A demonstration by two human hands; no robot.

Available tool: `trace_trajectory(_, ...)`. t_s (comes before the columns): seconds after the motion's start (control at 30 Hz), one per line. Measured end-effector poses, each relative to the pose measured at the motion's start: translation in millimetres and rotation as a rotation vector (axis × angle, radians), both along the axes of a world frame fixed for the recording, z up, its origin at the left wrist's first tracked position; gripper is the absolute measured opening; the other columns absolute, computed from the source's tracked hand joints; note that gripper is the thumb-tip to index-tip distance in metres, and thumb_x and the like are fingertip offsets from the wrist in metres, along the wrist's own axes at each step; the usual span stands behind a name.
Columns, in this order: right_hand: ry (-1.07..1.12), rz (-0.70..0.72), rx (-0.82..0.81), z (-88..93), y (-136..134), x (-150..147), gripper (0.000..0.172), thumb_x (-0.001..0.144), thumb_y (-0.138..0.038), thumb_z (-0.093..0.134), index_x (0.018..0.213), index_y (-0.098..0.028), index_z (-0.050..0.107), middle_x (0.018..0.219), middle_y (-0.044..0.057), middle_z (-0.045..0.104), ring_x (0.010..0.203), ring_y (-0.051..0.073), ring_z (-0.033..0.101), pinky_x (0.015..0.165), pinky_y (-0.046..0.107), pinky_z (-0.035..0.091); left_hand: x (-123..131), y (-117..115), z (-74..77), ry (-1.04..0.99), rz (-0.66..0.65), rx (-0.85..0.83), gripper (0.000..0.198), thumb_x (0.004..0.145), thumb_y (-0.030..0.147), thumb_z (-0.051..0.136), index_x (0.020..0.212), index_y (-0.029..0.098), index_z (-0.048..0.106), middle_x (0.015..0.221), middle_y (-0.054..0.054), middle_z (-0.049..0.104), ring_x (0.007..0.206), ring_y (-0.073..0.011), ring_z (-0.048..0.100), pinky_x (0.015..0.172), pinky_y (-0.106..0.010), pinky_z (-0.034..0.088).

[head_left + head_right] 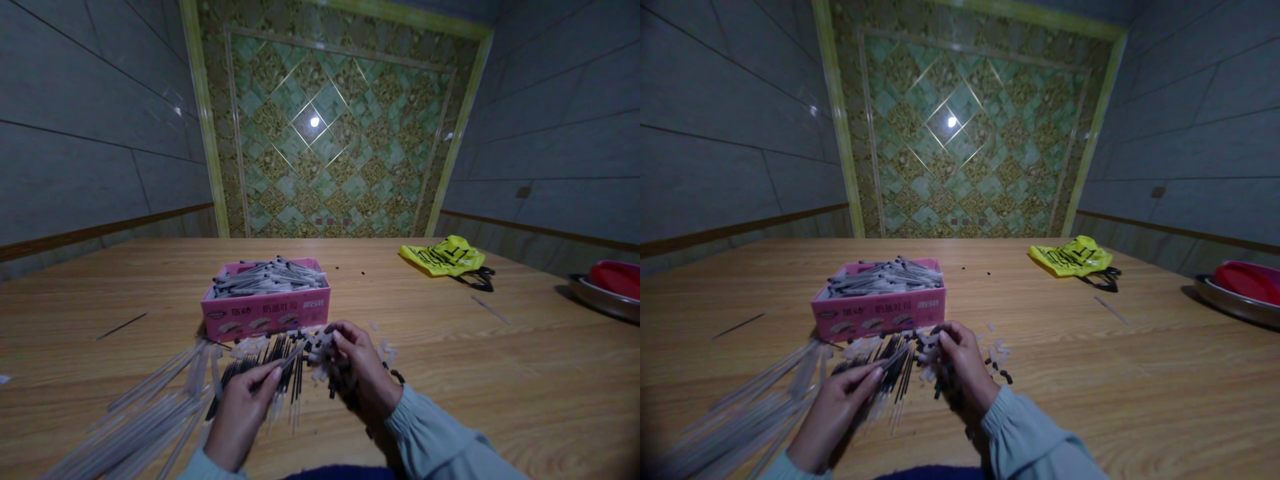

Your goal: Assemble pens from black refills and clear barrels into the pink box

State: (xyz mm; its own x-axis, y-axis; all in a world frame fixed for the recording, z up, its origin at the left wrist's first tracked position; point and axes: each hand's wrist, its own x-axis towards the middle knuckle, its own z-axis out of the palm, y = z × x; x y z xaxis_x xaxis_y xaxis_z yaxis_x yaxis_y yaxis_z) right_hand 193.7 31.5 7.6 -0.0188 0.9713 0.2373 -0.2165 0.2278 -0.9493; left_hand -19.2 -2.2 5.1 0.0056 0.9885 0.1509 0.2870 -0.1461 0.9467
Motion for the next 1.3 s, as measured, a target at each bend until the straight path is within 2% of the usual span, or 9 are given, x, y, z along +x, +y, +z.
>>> trace_trajectory(0.17, 0.015, 0.006, 0.012, 4.0, -2.7, 0.3, 0.025, 0.074, -0.039, 0.068, 0.081, -0.015, 0.065, 0.064, -0.002, 0.056, 0.053, 0.009, 0.046, 0.05, 0.02, 0.036, 1.5, 0.5, -6.2, 0.031, -0.124, -0.016, 0.039, 0.075, 0.046, 0.06, 0.101, 0.02, 0.073, 0.101, -0.007, 0.074, 0.099, -0.0276, 0.065, 0.094, -0.042, 0.045)
trace_trajectory(0.37, -0.057, 0.049, 0.08, 6.8, -7.1, -2.4, 0.02, 0.077, -0.034, 0.066, 0.084, -0.016, 0.067, 0.069, 0.0, 0.06, 0.06, 0.011, 0.05, 0.055, 0.021, 0.038, 2.8, -0.7, -4.8, 0.049, -0.163, -0.019, 0.039, 0.077, 0.046, 0.058, 0.103, 0.02, 0.072, 0.102, -0.008, 0.073, 0.1, -0.0272, 0.064, 0.092, -0.039, 0.045)
trace_trajectory(0.53, -0.215, 0.093, 0.157, 3.5, -10.0, -4.2, 0.015, 0.082, -0.028, 0.062, 0.089, -0.017, 0.068, 0.08, 0.002, 0.064, 0.074, 0.015, 0.057, 0.068, 0.025, 0.043, 4.0, -3.1, 1.8, 0.078, -0.167, -0.026, 0.038, 0.076, 0.046, 0.058, 0.098, 0.019, 0.074, 0.096, -0.008, 0.075, 0.096, -0.0271, 0.065, 0.09, -0.037, 0.045)
trace_trajectory(0.67, -0.457, 0.069, 0.333, 8.1, -13.2, 0.6, 0.016, 0.084, -0.026, 0.061, 0.096, -0.019, 0.069, 0.089, 0.005, 0.066, 0.085, 0.018, 0.058, 0.077, 0.029, 0.045, 5.0, -4.5, 4.0, 0.106, -0.159, -0.042, 0.045, 0.077, 0.052, 0.054, 0.088, 0.014, 0.076, 0.076, -0.007, 0.073, 0.075, -0.0232, 0.064, 0.069, -0.031, 0.046)
trace_trajectory(0.77, -0.656, 0.08, 0.493, 14.8, -15.7, 7.2, 0.018, 0.089, -0.027, 0.054, 0.096, -0.019, 0.068, 0.088, 0.006, 0.064, 0.083, 0.018, 0.058, 0.076, 0.029, 0.044, 6.3, -5.7, 2.4, 0.089, -0.154, -0.089, 0.053, 0.076, 0.059, 0.049, 0.072, 0.012, 0.073, 0.054, -0.004, 0.062, 0.051, -0.0158, 0.051, 0.049, -0.026, 0.036)
trace_trajectory(0.9, -0.8, 0.088, 0.573, 19.5, -18.9, 10.9, 0.022, 0.093, -0.029, 0.046, 0.096, -0.019, 0.066, 0.087, 0.007, 0.063, 0.081, 0.018, 0.057, 0.074, 0.029, 0.043, 8.7, -8.2, 2.2, 0.07, -0.195, -0.097, 0.051, 0.076, 0.058, 0.048, 0.062, 0.014, 0.069, 0.045, 0.0, 0.052, 0.043, -0.012, 0.04, 0.045, -0.024, 0.028)
trace_trajectory(1.1, -0.758, 0.006, 0.448, 17.1, -22.6, 0.9, 0.021, 0.089, -0.025, 0.051, 0.077, -0.017, 0.065, 0.072, 0.002, 0.059, 0.069, 0.015, 0.054, 0.065, 0.025, 0.038, 10.5, -13.5, 10.6, 0.172, -0.151, -0.004, 0.039, 0.079, 0.045, 0.049, 0.059, 0.016, 0.068, 0.058, -0.005, 0.066, 0.06, -0.0201, 0.058, 0.056, -0.028, 0.041)
trace_trajectory(1.23, -0.626, 0.017, 0.281, 10.7, -21.4, -3.8, 0.023, 0.084, -0.023, 0.055, 0.063, -0.017, 0.061, 0.058, -0.002, 0.05, 0.058, 0.013, 0.047, 0.055, 0.023, 0.033, 8.2, -15.4, 9.0, 0.309, -0.101, 0.086, 0.035, 0.083, 0.039, 0.047, 0.071, 0.019, 0.073, 0.071, -0.005, 0.073, 0.071, -0.0229, 0.066, 0.063, -0.029, 0.046)
trace_trajectory(1.3, -0.544, 0.064, 0.19, 9.1, -20.8, -4.2, 0.025, 0.083, -0.028, 0.056, 0.061, -0.017, 0.059, 0.054, -0.003, 0.045, 0.052, 0.011, 0.043, 0.051, 0.023, 0.029, 6.4, -16.3, 6.4, 0.4, -0.059, 0.195, 0.031, 0.084, 0.037, 0.048, 0.079, 0.021, 0.074, 0.078, -0.005, 0.075, 0.075, -0.0227, 0.068, 0.066, -0.029, 0.048)
